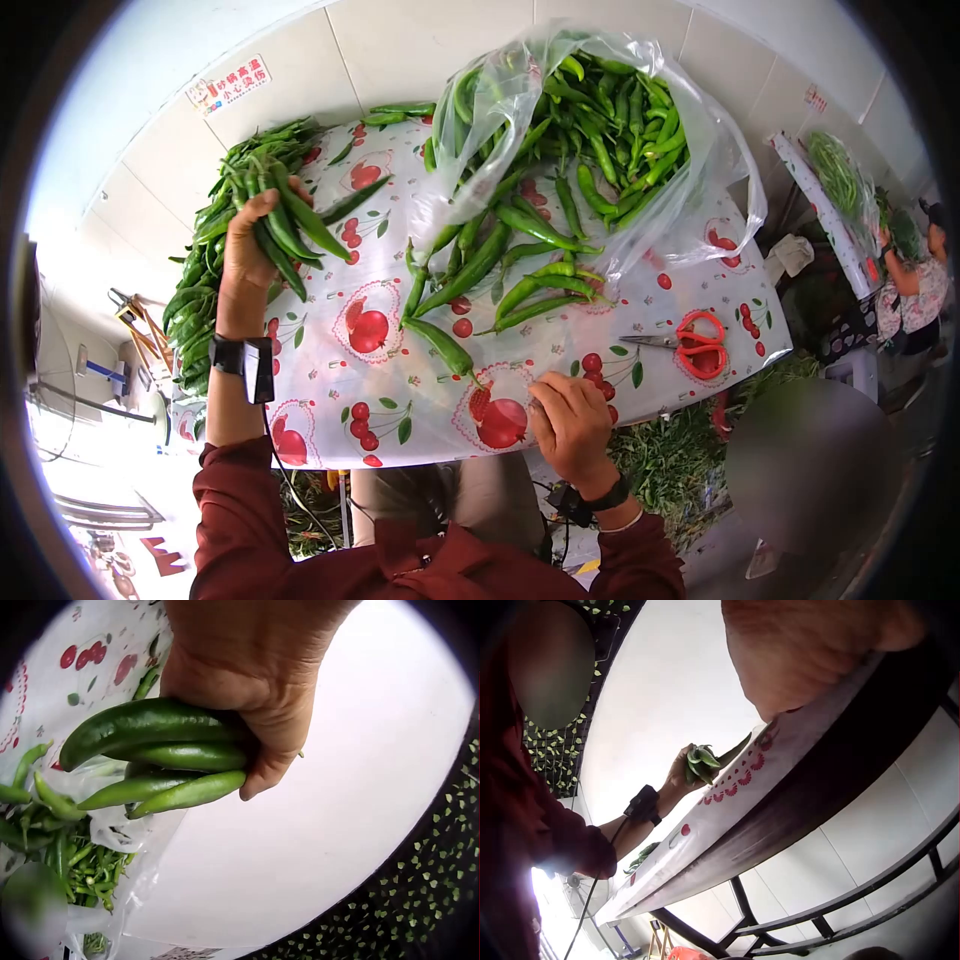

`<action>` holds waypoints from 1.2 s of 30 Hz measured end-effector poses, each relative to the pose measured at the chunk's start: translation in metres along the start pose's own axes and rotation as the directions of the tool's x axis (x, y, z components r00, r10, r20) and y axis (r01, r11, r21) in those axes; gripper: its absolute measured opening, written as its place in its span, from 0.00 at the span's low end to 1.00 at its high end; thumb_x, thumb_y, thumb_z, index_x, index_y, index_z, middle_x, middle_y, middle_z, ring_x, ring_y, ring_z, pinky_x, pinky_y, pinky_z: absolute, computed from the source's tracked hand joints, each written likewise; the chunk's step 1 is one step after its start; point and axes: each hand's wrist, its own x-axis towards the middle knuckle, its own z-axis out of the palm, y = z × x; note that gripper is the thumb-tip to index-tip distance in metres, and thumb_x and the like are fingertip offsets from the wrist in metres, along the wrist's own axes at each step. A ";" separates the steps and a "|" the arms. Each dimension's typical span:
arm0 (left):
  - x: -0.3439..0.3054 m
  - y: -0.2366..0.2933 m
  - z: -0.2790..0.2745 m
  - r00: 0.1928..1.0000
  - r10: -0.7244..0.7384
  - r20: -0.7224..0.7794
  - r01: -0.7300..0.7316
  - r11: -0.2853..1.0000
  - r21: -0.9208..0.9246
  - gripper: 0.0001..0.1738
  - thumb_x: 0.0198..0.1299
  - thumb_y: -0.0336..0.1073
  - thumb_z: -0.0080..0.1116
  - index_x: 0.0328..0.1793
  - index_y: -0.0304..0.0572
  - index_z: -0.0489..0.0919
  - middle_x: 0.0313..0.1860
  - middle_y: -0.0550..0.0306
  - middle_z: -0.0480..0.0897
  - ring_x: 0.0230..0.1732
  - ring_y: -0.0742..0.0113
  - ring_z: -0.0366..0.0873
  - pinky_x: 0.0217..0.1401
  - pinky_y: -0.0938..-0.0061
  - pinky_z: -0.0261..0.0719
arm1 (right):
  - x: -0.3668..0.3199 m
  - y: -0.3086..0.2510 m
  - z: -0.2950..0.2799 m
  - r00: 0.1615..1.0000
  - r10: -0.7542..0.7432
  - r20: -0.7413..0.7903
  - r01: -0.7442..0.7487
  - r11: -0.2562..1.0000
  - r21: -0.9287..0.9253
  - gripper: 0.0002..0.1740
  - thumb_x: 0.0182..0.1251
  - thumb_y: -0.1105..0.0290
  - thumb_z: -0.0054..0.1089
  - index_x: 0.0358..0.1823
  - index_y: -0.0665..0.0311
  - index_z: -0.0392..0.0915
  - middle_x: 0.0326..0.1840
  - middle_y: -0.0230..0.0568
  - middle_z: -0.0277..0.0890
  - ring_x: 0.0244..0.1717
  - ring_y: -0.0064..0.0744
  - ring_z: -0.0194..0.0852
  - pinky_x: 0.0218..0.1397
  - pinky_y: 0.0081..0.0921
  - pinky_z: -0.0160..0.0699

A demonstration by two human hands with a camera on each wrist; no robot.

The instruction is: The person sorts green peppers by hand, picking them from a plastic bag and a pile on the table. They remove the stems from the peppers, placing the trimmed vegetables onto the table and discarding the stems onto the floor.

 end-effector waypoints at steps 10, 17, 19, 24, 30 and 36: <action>-0.040 0.040 0.000 0.952 0.285 -0.111 -0.161 0.777 0.609 0.18 0.47 0.31 0.58 0.46 0.33 0.75 0.38 0.55 0.79 0.38 0.69 0.76 0.43 0.76 0.75 | 0.002 -0.001 0.003 1.000 -0.018 0.017 0.018 1.000 -0.005 0.10 0.50 0.75 0.55 0.35 0.66 0.77 0.39 0.40 0.74 0.37 0.42 0.71 0.43 0.34 0.69; -0.081 0.078 -0.025 0.871 0.491 0.014 -0.218 0.361 0.907 0.24 0.44 0.25 0.65 0.49 0.36 0.71 0.39 0.58 0.79 0.40 0.75 0.75 0.45 0.78 0.74 | 0.000 -0.004 0.004 1.000 -0.020 -0.001 0.019 0.999 -0.051 0.10 0.51 0.76 0.54 0.36 0.66 0.77 0.40 0.40 0.74 0.39 0.43 0.70 0.43 0.34 0.69; -0.090 0.090 -0.040 0.857 0.512 0.054 -0.223 0.274 0.936 0.26 0.45 0.26 0.65 0.52 0.37 0.68 0.40 0.58 0.78 0.41 0.75 0.75 0.46 0.78 0.73 | -0.001 -0.004 0.005 1.000 -0.025 -0.009 0.024 0.998 -0.049 0.10 0.51 0.77 0.54 0.36 0.66 0.77 0.40 0.40 0.74 0.40 0.43 0.70 0.43 0.35 0.69; -0.107 0.109 -0.052 0.847 0.532 0.018 -0.022 0.002 1.000 0.28 0.44 0.27 0.64 0.54 0.42 0.67 0.40 0.54 0.78 0.42 0.68 0.77 0.48 0.75 0.73 | -0.002 -0.004 0.006 0.999 -0.038 -0.011 0.037 0.997 -0.075 0.10 0.50 0.78 0.53 0.37 0.67 0.76 0.41 0.41 0.74 0.40 0.45 0.70 0.43 0.35 0.69; -0.093 0.105 -0.077 0.885 0.432 0.171 0.006 -0.379 0.925 0.27 0.42 0.30 0.62 0.52 0.44 0.68 0.40 0.49 0.78 0.46 0.48 0.74 0.49 0.60 0.70 | -0.001 -0.006 0.006 0.999 -0.048 -0.004 0.047 0.997 -0.067 0.11 0.51 0.79 0.52 0.37 0.67 0.76 0.41 0.42 0.74 0.39 0.45 0.70 0.43 0.36 0.69; -0.064 0.078 -0.109 0.888 0.336 0.313 -0.094 -0.534 0.840 0.26 0.42 0.32 0.62 0.51 0.46 0.68 0.44 0.53 0.77 0.50 0.52 0.72 0.59 0.62 0.62 | -0.002 -0.005 0.007 0.999 -0.042 0.007 0.043 0.996 -0.081 0.11 0.52 0.79 0.51 0.38 0.67 0.75 0.41 0.42 0.74 0.39 0.45 0.69 0.43 0.36 0.69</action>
